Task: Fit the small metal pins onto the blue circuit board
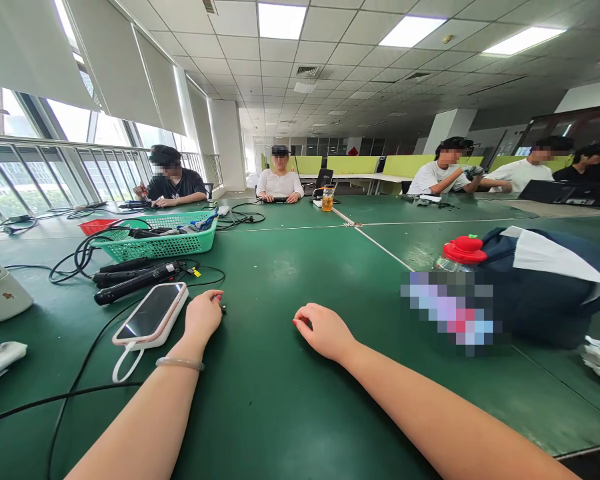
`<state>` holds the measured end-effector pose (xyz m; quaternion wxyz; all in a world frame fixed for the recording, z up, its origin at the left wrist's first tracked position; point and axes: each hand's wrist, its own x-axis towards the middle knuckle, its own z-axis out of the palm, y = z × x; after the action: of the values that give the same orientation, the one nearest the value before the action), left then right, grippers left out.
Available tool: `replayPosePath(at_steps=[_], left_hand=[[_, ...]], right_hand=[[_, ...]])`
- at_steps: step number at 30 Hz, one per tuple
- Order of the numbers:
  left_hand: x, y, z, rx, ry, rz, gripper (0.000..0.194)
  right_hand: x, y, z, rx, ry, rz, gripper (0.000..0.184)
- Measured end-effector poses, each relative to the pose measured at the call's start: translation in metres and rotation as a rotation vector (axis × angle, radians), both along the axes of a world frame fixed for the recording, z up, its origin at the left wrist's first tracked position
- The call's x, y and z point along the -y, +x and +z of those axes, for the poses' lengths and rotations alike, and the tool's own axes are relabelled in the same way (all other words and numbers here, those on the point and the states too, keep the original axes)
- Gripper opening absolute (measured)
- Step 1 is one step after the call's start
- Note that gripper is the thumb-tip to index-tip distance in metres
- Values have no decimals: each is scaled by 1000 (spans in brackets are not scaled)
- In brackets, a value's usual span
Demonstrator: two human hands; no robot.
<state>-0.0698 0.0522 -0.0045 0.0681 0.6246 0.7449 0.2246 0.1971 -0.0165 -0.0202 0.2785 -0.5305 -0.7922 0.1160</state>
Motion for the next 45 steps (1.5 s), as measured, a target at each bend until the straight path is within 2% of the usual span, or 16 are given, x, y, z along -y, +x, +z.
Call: replayPosePath(at_steps=[3,6,9,12,15,18,24,29,34,37,41,43,45], left_hand=[[-3,7,-2,80,-8,-39,33],[-1,26,-5,140,-17,-145,31],[12,56,-9,217,-26,-306,29],[31,84,-10,522,-1,-533,29],[47,100,-8,726,-45,-663,29],[51,101,-5,770,-74,-658,31],[43,90,-7,569,-78,-541,29],[40,85,-10,549,-83,-522,31],[41,79,-8,471,-59,-448,32],[41,76,-6,447,-31,-442,31],[42,74,-5,482,2,-428,28],[42,74,-6,527,-4,-448,27],[42,76,-7,597,-25,-489,28]], right_hand=[[-1,-4,-1,-58,-22,26,15],[-2,-10,-3,-101,-20,71,9],[-5,-15,-8,-117,-10,113,23],[-9,-17,-12,-124,-2,103,36],[-12,-18,-14,-125,-5,87,36],[-12,-18,-14,-105,-17,88,33],[-9,-18,-13,-54,17,151,21],[-8,-18,-15,-63,24,182,14],[-7,-19,-10,-73,23,219,10],[-15,-21,-6,-116,-63,146,5],[-27,-24,-2,-350,-378,66,10],[-29,-24,-1,-480,-422,48,10],[-27,-24,-1,-542,-390,55,9]])
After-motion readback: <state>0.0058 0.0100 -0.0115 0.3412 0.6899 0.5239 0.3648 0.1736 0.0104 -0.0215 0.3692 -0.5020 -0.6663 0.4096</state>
